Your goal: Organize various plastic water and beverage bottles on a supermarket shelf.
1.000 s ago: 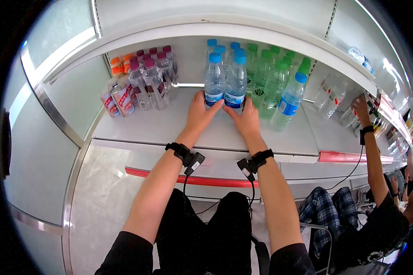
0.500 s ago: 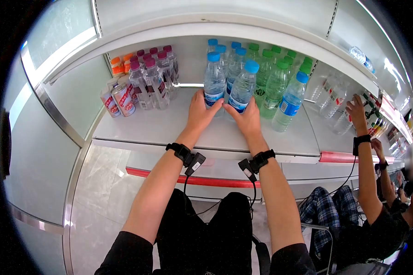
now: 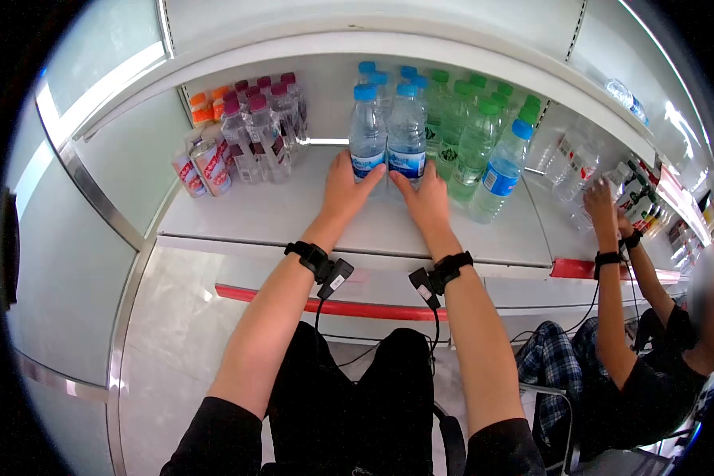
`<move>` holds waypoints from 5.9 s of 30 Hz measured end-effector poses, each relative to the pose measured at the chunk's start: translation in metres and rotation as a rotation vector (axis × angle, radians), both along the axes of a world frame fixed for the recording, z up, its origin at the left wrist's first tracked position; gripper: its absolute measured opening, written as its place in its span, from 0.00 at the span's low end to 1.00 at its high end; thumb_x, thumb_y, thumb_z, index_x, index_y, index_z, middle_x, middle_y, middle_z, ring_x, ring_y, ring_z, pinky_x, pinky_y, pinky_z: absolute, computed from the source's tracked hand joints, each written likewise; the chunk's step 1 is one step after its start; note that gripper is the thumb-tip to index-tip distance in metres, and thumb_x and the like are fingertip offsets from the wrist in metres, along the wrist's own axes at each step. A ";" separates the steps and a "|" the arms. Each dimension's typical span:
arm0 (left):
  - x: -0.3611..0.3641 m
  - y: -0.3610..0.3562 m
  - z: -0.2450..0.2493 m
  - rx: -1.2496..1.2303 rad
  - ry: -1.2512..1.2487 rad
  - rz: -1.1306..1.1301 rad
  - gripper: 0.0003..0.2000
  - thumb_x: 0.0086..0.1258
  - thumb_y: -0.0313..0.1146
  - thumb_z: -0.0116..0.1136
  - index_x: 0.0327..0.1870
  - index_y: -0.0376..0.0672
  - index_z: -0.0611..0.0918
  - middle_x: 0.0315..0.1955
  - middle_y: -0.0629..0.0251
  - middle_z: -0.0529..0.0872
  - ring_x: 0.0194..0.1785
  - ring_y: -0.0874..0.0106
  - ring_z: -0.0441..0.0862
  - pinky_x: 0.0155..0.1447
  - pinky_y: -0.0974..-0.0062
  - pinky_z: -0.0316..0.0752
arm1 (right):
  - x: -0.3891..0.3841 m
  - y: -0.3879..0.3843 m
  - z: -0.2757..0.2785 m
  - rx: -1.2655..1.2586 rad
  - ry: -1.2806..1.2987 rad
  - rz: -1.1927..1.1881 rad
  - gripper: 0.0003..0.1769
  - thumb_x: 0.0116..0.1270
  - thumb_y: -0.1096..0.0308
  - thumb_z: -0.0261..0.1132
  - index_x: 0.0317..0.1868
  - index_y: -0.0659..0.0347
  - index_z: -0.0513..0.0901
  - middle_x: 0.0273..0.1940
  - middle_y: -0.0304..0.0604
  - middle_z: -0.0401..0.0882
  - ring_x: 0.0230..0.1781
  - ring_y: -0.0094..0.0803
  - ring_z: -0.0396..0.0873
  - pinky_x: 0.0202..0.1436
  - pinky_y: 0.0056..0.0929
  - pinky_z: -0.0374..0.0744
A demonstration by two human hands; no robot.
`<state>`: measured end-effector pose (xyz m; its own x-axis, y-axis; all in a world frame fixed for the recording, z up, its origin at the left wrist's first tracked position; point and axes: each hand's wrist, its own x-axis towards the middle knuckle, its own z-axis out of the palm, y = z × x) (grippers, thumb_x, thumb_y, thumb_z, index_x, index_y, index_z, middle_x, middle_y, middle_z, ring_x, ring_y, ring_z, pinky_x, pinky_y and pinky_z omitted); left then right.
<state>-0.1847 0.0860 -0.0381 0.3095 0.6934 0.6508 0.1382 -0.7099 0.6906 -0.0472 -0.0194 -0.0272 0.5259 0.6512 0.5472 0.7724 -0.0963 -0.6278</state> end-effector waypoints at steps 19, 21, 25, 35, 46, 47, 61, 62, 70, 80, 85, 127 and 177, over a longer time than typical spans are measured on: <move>-0.002 0.000 0.003 0.011 -0.003 0.006 0.34 0.65 0.54 0.64 0.60 0.33 0.72 0.54 0.47 0.78 0.60 0.47 0.73 0.62 0.50 0.68 | 0.000 0.002 -0.003 0.176 0.075 0.139 0.43 0.58 0.46 0.75 0.60 0.72 0.70 0.55 0.65 0.79 0.56 0.58 0.79 0.60 0.46 0.76; -0.002 0.000 0.002 0.018 -0.008 -0.004 0.33 0.66 0.53 0.63 0.61 0.33 0.71 0.55 0.46 0.77 0.60 0.47 0.72 0.62 0.50 0.67 | -0.002 0.000 -0.002 0.188 0.085 0.136 0.43 0.58 0.46 0.75 0.61 0.72 0.69 0.56 0.64 0.78 0.57 0.57 0.78 0.61 0.45 0.76; -0.001 0.005 -0.002 0.019 -0.005 -0.053 0.32 0.65 0.48 0.62 0.63 0.33 0.69 0.57 0.45 0.75 0.61 0.46 0.70 0.63 0.49 0.66 | 0.001 0.001 -0.003 0.157 0.041 0.132 0.44 0.57 0.49 0.77 0.63 0.71 0.69 0.57 0.63 0.76 0.58 0.55 0.77 0.62 0.45 0.75; -0.003 -0.001 -0.001 0.010 0.068 -0.032 0.32 0.65 0.48 0.62 0.64 0.36 0.68 0.56 0.46 0.75 0.60 0.46 0.70 0.62 0.48 0.64 | 0.001 -0.001 -0.003 0.162 0.072 0.144 0.43 0.59 0.52 0.74 0.65 0.72 0.66 0.58 0.64 0.75 0.59 0.56 0.76 0.62 0.45 0.74; -0.003 0.002 -0.001 -0.009 0.156 -0.014 0.36 0.66 0.56 0.62 0.67 0.40 0.68 0.56 0.47 0.76 0.60 0.47 0.70 0.61 0.47 0.65 | 0.005 0.002 -0.006 0.195 0.061 0.181 0.44 0.57 0.54 0.75 0.65 0.73 0.66 0.58 0.65 0.75 0.59 0.56 0.77 0.61 0.44 0.75; -0.003 0.002 0.000 -0.008 0.157 -0.013 0.36 0.66 0.56 0.62 0.67 0.40 0.68 0.56 0.47 0.76 0.60 0.47 0.70 0.61 0.47 0.65 | 0.003 0.001 -0.005 0.167 0.046 0.165 0.44 0.57 0.54 0.76 0.65 0.73 0.66 0.58 0.65 0.76 0.58 0.56 0.78 0.60 0.44 0.76; -0.001 0.002 -0.001 0.031 0.128 0.004 0.36 0.66 0.59 0.62 0.65 0.38 0.71 0.54 0.48 0.78 0.59 0.48 0.72 0.61 0.47 0.66 | 0.002 -0.001 -0.002 0.223 0.129 0.191 0.43 0.54 0.58 0.79 0.62 0.73 0.67 0.54 0.62 0.80 0.55 0.52 0.82 0.57 0.40 0.78; -0.001 0.002 -0.001 0.032 0.128 0.005 0.36 0.66 0.59 0.62 0.65 0.38 0.71 0.54 0.48 0.78 0.59 0.48 0.72 0.61 0.47 0.66 | 0.002 -0.001 -0.002 0.207 0.144 0.166 0.44 0.53 0.57 0.79 0.62 0.73 0.66 0.54 0.62 0.80 0.56 0.52 0.82 0.58 0.40 0.78; -0.002 0.000 0.002 -0.036 0.078 -0.026 0.40 0.64 0.59 0.63 0.67 0.34 0.68 0.59 0.46 0.74 0.63 0.48 0.69 0.65 0.49 0.63 | -0.001 -0.004 0.004 0.159 0.202 0.166 0.51 0.53 0.54 0.80 0.66 0.74 0.62 0.59 0.62 0.77 0.59 0.51 0.79 0.61 0.40 0.77; -0.003 -0.002 0.004 0.028 -0.043 -0.008 0.42 0.63 0.57 0.67 0.69 0.34 0.65 0.60 0.45 0.74 0.63 0.49 0.68 0.67 0.51 0.61 | 0.002 0.001 -0.003 0.408 0.239 0.182 0.64 0.49 0.54 0.83 0.73 0.76 0.49 0.66 0.62 0.68 0.65 0.46 0.72 0.66 0.37 0.72; -0.004 -0.003 0.005 -0.005 -0.055 -0.022 0.43 0.62 0.56 0.67 0.69 0.34 0.65 0.59 0.45 0.75 0.61 0.49 0.69 0.66 0.51 0.62 | 0.000 -0.003 0.001 0.458 0.281 0.177 0.64 0.50 0.55 0.83 0.73 0.77 0.48 0.64 0.63 0.69 0.64 0.47 0.73 0.67 0.37 0.71; -0.004 -0.002 0.004 -0.040 -0.026 -0.091 0.37 0.70 0.57 0.58 0.68 0.34 0.66 0.58 0.43 0.73 0.63 0.45 0.68 0.67 0.50 0.63 | 0.003 -0.005 0.001 0.187 0.038 0.085 0.42 0.52 0.50 0.78 0.58 0.72 0.74 0.56 0.58 0.75 0.54 0.50 0.76 0.56 0.41 0.75; -0.002 0.005 -0.003 -0.057 -0.056 -0.223 0.29 0.71 0.37 0.52 0.71 0.37 0.63 0.65 0.46 0.69 0.70 0.49 0.61 0.74 0.55 0.55 | 0.004 0.000 -0.009 0.346 0.249 0.322 0.49 0.47 0.61 0.78 0.67 0.69 0.62 0.62 0.62 0.72 0.61 0.54 0.75 0.63 0.41 0.74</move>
